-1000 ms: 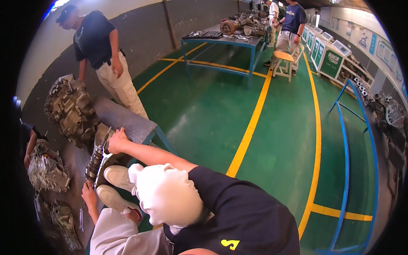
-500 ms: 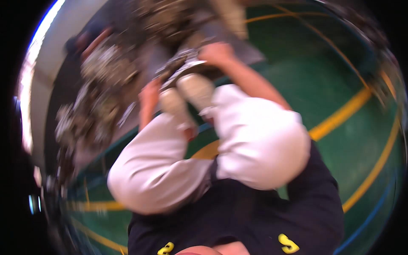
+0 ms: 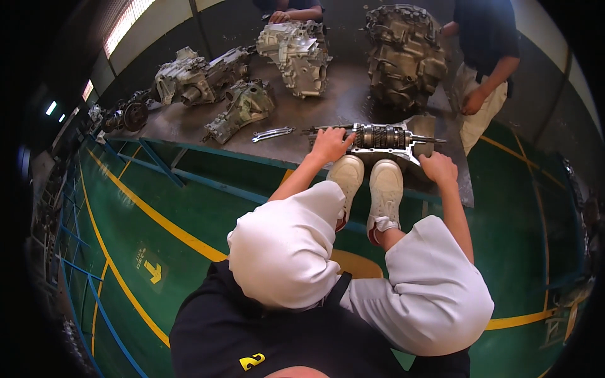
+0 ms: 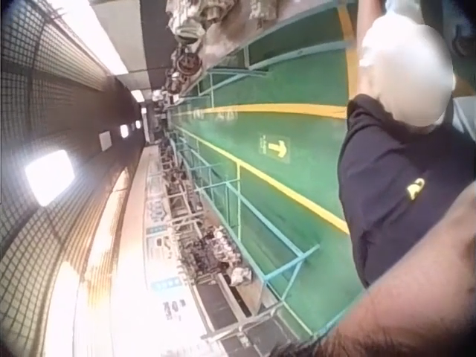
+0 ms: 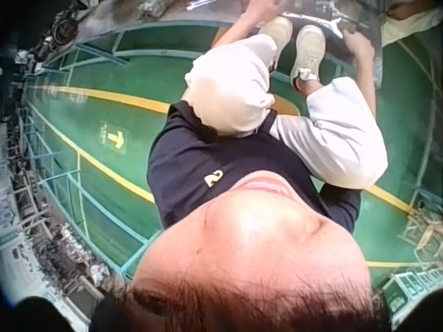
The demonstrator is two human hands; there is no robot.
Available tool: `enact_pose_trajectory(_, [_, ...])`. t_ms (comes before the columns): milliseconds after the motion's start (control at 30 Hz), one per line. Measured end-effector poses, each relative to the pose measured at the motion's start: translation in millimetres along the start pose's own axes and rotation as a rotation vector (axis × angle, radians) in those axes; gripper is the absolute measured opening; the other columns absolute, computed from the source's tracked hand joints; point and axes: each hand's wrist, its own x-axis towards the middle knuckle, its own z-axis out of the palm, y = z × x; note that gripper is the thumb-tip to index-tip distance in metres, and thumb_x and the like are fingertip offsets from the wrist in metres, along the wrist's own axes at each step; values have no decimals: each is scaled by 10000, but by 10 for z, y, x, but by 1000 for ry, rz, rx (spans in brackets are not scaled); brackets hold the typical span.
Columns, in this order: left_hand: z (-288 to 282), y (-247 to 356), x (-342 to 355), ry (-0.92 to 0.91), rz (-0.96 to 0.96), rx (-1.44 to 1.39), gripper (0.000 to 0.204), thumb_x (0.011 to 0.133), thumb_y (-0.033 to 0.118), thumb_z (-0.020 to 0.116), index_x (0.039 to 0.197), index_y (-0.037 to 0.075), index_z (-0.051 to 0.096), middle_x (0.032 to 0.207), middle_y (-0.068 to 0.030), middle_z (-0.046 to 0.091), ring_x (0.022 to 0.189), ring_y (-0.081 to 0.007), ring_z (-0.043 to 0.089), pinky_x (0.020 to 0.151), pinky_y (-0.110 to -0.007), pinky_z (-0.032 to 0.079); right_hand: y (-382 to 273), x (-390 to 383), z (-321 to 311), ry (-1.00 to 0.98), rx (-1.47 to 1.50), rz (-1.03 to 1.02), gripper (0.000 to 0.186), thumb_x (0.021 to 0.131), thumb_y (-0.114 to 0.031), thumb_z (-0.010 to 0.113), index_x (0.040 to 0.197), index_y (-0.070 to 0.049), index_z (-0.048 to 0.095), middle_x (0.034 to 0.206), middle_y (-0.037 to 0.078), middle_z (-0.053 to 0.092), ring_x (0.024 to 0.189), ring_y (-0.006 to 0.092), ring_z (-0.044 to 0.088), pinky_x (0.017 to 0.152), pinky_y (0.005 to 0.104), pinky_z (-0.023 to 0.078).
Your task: The person rotates the internal gears and shafts of a transmission assembly by hand while pointing at various components.
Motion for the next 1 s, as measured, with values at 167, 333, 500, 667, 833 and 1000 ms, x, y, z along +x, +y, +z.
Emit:
enact_pose_trajectory(167, [77, -55, -57, -27, -36, 23, 507, 969, 493, 380, 1013, 43, 608, 1027, -173, 638, 1020, -352, 558, 904, -513, 382, -16, 61, 130, -12, 20, -15, 565, 813, -501, 481, 1142, -75, 652, 1181, 201, 624, 1101, 363, 592, 940, 453, 458])
enact_pose_trajectory(333, [43, 128, 103, -52, 8, 0, 557, 960, 516, 363, 1026, 25, 615, 1083, -170, 637, 1039, -337, 554, 914, -493, 371, 299, 203, 130, -254, -30, -109, 645, 899, -549, 306, 1278, -105, 580, 1360, 140, 521, 1269, 315, 478, 1054, 409, 360])
enact_pose_trajectory(500, [-37, -75, -10, -11, -37, 7, 561, 958, 517, 367, 1026, 19, 617, 1078, -174, 638, 1055, -334, 551, 918, -489, 369, 21, 62, 99, -221, -22, -107, 658, 902, -562, 313, 1294, -97, 564, 1374, 129, 510, 1276, 310, 474, 1063, 401, 351])
enact_pose_trajectory(667, [-58, -44, 140, -105, -27, -11, 587, 958, 531, 356, 1027, 17, 630, 1053, -203, 647, 1032, -368, 578, 909, -513, 387, -40, 47, -186, -160, 8, -44, 676, 855, -587, 399, 1255, -79, 596, 1334, 156, 541, 1244, 323, 507, 1045, 411, 378])
enact_pose_trajectory(833, [-146, -64, 41, -163, -79, -20, 618, 959, 548, 334, 1049, 12, 628, 1071, -230, 640, 1065, -390, 566, 949, -529, 370, -40, 111, 141, -151, -23, -122, 619, 918, -547, 330, 1234, -91, 606, 1307, 149, 563, 1207, 334, 531, 1008, 425, 405])
enact_pose_trajectory(1000, [-160, -42, 15, -169, -49, -15, 630, 958, 548, 341, 1106, -1, 612, 1128, -228, 623, 1130, -378, 540, 1006, -558, 335, 105, 89, 164, -183, -29, -180, 626, 933, -536, 282, 1239, -91, 599, 1333, 142, 540, 1238, 332, 501, 1030, 426, 378])
